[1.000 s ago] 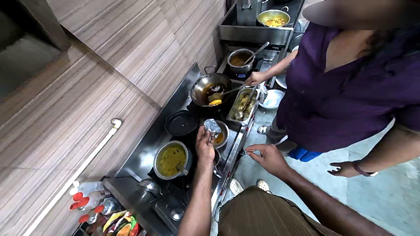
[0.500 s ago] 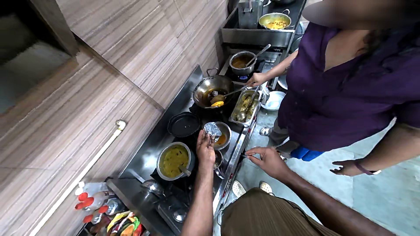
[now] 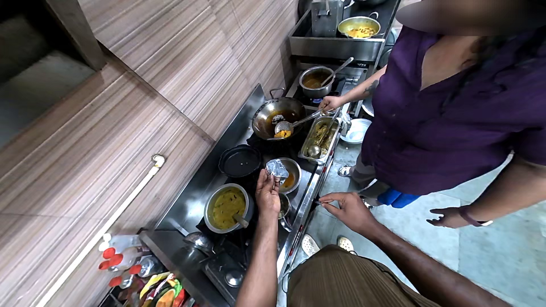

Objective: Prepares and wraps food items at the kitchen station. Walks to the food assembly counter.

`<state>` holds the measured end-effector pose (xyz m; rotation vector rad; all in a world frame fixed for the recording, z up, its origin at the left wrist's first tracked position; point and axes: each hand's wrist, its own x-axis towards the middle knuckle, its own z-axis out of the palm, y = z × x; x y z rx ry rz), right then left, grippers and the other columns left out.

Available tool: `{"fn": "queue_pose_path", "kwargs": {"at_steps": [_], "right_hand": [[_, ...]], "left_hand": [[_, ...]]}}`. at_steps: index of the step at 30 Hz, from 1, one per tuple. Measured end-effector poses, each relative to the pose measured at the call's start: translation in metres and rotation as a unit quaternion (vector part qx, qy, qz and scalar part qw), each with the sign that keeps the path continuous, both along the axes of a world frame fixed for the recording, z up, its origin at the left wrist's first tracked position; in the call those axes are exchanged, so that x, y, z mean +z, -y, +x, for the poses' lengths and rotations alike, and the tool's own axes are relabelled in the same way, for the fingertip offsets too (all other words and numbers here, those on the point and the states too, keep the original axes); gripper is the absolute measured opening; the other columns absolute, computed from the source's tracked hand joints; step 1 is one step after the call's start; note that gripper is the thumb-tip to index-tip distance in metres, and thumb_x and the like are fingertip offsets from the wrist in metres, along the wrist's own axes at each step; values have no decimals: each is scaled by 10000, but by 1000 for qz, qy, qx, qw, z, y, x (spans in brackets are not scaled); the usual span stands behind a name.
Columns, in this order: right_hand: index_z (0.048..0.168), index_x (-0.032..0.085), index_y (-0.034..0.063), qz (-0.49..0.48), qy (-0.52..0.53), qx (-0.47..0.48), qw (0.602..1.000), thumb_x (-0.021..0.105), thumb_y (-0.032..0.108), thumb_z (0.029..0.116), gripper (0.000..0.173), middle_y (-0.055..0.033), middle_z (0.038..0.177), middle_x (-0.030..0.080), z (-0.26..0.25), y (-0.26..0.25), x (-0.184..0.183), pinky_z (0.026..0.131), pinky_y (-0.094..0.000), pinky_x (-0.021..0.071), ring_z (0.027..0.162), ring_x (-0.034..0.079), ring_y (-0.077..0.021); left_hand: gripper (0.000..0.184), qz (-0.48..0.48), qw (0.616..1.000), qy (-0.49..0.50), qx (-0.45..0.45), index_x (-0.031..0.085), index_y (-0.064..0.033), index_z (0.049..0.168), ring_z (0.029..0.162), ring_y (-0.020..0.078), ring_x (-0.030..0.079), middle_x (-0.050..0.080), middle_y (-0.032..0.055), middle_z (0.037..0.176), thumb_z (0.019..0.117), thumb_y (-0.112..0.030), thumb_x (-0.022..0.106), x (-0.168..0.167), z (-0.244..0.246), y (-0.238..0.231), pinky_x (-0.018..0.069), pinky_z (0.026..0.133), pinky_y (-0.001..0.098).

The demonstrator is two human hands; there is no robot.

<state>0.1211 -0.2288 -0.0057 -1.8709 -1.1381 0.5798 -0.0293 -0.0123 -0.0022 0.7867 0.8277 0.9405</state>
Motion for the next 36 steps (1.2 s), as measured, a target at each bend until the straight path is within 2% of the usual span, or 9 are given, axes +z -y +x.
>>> {"fn": "queue_pose_path", "kwargs": {"at_steps": [9,19,23,25,28,29,31,33,36], "right_hand": [[1094,792,318,4,-2,-2,1000,710,319,961,157,171,1017,761,0,1,-4,805,-324,615,865,702,23],[1084,794,326,6,1,-8,1000,703,327,965,150,169,999,758,2,1,-2,737,-330,596,792,682,10],[1081,789,307,20,-1,-18,1000,696,331,973,145,162,998,761,3,0,-3,754,-337,612,814,697,4],[1082,786,289,27,-33,-44,998,691,335,976,149,142,947,756,2,-2,-3,690,-330,595,743,680,-21],[1137,772,212,22,-158,-81,984,671,272,1006,176,73,908,772,3,-9,-3,687,-306,611,742,711,-73],[1161,763,182,13,-208,-95,974,647,268,1025,198,37,910,780,3,-13,-3,615,-298,574,682,692,-93],[1212,736,149,-8,-300,-111,948,603,314,1051,266,-20,923,781,3,-21,-4,481,-283,459,532,588,-120],[1264,705,146,-23,-344,-103,933,576,349,1061,315,-40,959,778,4,-28,-3,463,-272,418,499,538,-119],[1276,692,130,-17,-351,-91,932,572,324,1066,311,-47,965,777,2,-36,0,465,-267,419,507,543,-119]], "left_hand": [[516,7,1000,-5,0,546,-176,1443,1079,148,635,608,9,1346,968,3,636,0,0,-2,536,946,345],[504,8,1000,-2,7,561,-160,1433,1081,166,641,614,27,1349,965,8,641,2,4,-2,538,947,360],[518,20,1000,-17,0,549,-171,1450,1106,159,634,595,20,1394,968,-7,645,2,5,-2,535,943,347],[516,25,999,-22,-1,556,-175,1450,1096,161,634,598,21,1394,969,-13,646,3,6,-1,536,928,346],[532,23,1000,-13,-3,554,-171,1451,1100,163,637,594,20,1403,959,5,652,1,9,-1,542,932,347],[533,19,1000,-9,-3,553,-168,1453,1109,166,636,590,21,1410,960,9,650,1,11,-1,542,937,352],[517,6,1000,7,9,566,-138,1435,1094,190,639,603,47,1385,952,30,647,-4,17,-6,545,929,379],[506,1,1000,9,12,574,-134,1419,1086,198,641,607,52,1372,948,37,646,-8,21,-8,552,920,395],[505,8,1000,-1,5,578,-145,1422,1097,199,634,592,39,1397,951,21,654,-8,24,-6,544,928,400]]}}
